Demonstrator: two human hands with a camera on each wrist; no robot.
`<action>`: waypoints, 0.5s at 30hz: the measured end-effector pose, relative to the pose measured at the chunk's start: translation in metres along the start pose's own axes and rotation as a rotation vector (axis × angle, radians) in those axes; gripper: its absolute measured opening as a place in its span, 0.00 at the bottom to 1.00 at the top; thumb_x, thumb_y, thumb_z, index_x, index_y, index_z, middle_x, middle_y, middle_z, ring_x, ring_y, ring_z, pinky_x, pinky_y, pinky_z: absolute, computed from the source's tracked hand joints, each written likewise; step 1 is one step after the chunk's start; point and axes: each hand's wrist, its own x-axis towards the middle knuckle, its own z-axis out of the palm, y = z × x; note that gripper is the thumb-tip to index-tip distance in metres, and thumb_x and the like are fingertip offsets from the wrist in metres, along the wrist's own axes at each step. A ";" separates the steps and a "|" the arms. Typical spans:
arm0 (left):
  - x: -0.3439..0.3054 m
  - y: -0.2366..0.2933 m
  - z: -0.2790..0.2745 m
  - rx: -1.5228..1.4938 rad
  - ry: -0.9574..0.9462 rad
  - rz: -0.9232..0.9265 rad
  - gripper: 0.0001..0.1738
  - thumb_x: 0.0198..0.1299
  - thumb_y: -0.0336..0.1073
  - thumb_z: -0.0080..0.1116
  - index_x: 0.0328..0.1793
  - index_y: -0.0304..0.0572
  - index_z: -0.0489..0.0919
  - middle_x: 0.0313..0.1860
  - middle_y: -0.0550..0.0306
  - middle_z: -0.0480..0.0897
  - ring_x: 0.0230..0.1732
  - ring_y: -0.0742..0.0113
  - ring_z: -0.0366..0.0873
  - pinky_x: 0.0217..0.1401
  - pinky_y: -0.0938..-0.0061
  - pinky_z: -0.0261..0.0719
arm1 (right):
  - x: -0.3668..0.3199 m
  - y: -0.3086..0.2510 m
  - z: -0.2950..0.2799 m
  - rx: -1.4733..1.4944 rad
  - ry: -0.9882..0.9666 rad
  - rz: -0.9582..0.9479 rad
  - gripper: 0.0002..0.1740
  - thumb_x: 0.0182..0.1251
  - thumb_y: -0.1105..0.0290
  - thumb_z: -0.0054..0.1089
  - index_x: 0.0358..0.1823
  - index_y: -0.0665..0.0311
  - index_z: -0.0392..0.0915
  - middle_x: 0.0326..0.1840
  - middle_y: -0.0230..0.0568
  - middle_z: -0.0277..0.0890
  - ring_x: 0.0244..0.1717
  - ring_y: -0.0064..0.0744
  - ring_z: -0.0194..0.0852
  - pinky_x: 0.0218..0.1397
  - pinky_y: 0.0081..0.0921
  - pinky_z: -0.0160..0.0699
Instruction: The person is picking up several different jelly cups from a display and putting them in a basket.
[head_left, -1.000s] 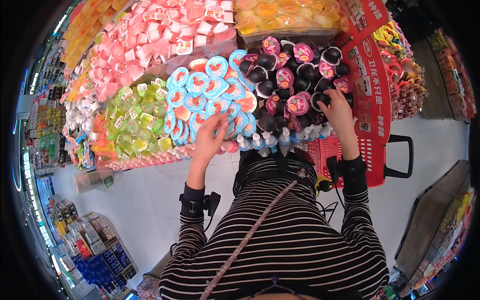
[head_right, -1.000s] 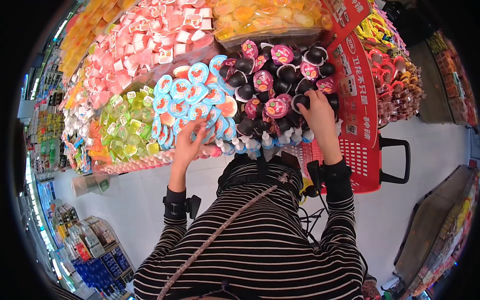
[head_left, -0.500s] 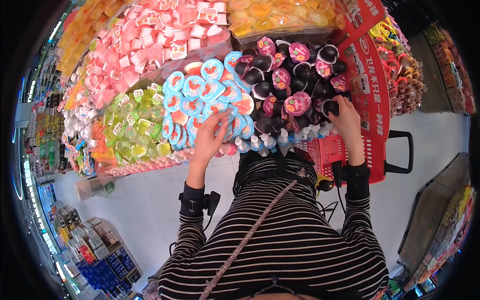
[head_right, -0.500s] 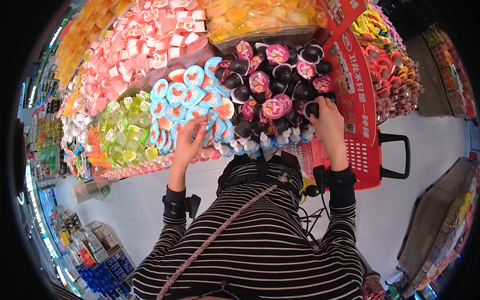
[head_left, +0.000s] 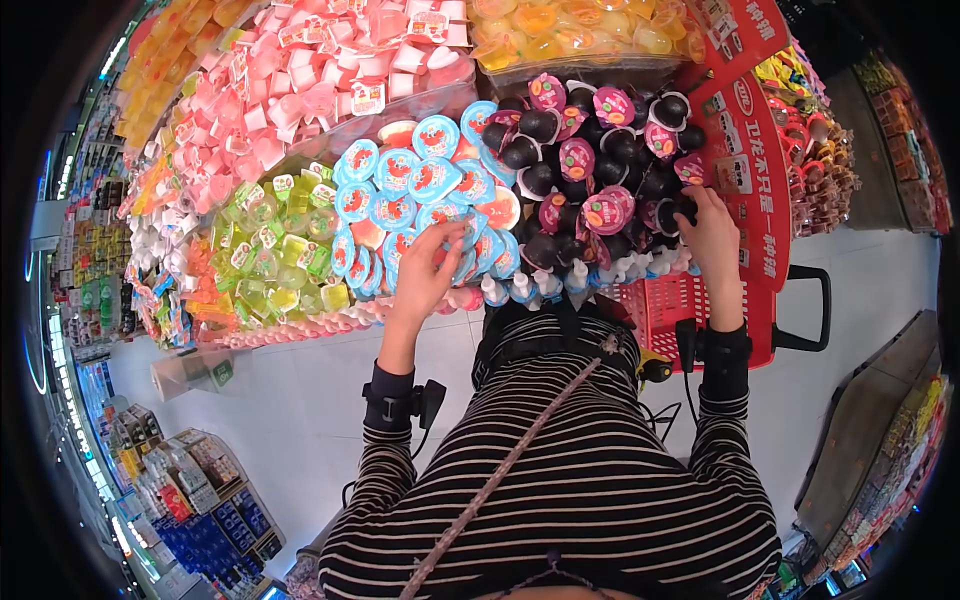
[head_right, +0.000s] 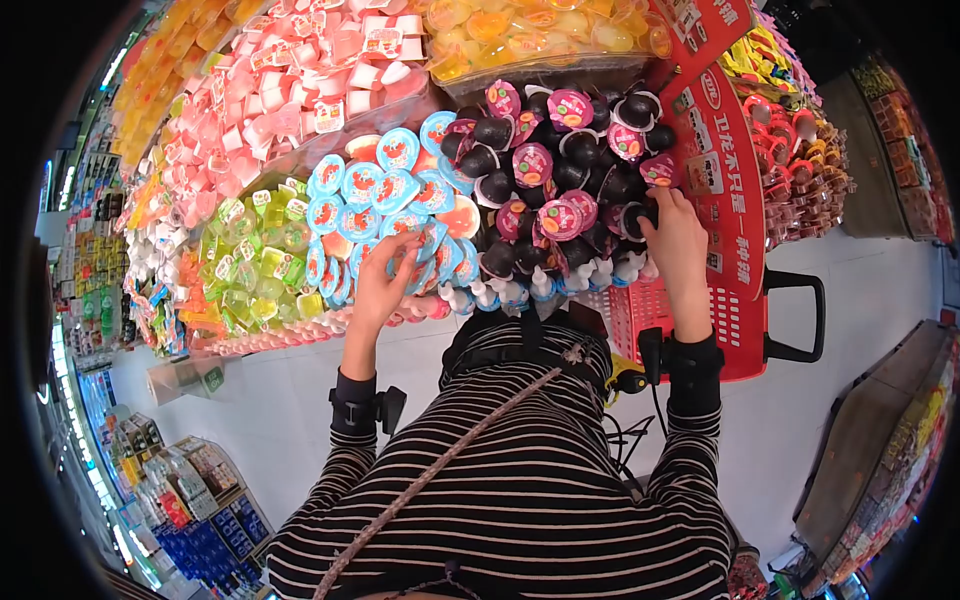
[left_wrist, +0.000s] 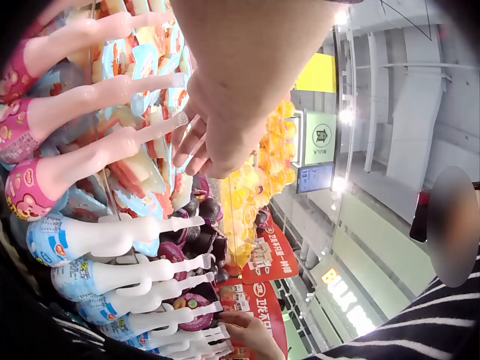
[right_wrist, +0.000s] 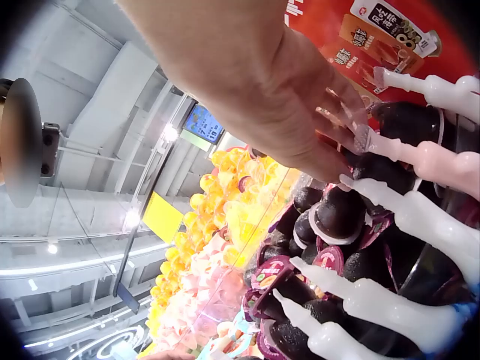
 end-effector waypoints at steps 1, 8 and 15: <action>0.000 -0.001 0.000 0.000 0.001 -0.003 0.14 0.59 0.29 0.53 0.51 0.40 0.76 0.41 0.53 0.79 0.41 0.65 0.78 0.38 0.74 0.78 | 0.002 0.001 -0.002 0.008 0.017 0.007 0.20 0.50 0.72 0.64 0.46 0.59 0.71 0.42 0.39 0.72 0.47 0.45 0.73 0.42 0.39 0.75; 0.001 0.000 -0.002 0.002 0.014 0.006 0.14 0.59 0.29 0.53 0.52 0.41 0.76 0.41 0.54 0.79 0.41 0.65 0.78 0.38 0.75 0.79 | 0.017 -0.011 -0.009 0.103 0.103 -0.023 0.14 0.56 0.71 0.60 0.44 0.60 0.72 0.39 0.39 0.74 0.40 0.43 0.75 0.39 0.36 0.74; -0.005 -0.007 -0.007 0.013 0.038 -0.081 0.15 0.60 0.31 0.53 0.53 0.38 0.76 0.41 0.51 0.81 0.42 0.61 0.79 0.47 0.70 0.75 | 0.031 -0.028 -0.006 0.182 0.148 -0.140 0.11 0.55 0.71 0.60 0.41 0.61 0.74 0.33 0.38 0.72 0.34 0.39 0.74 0.35 0.33 0.73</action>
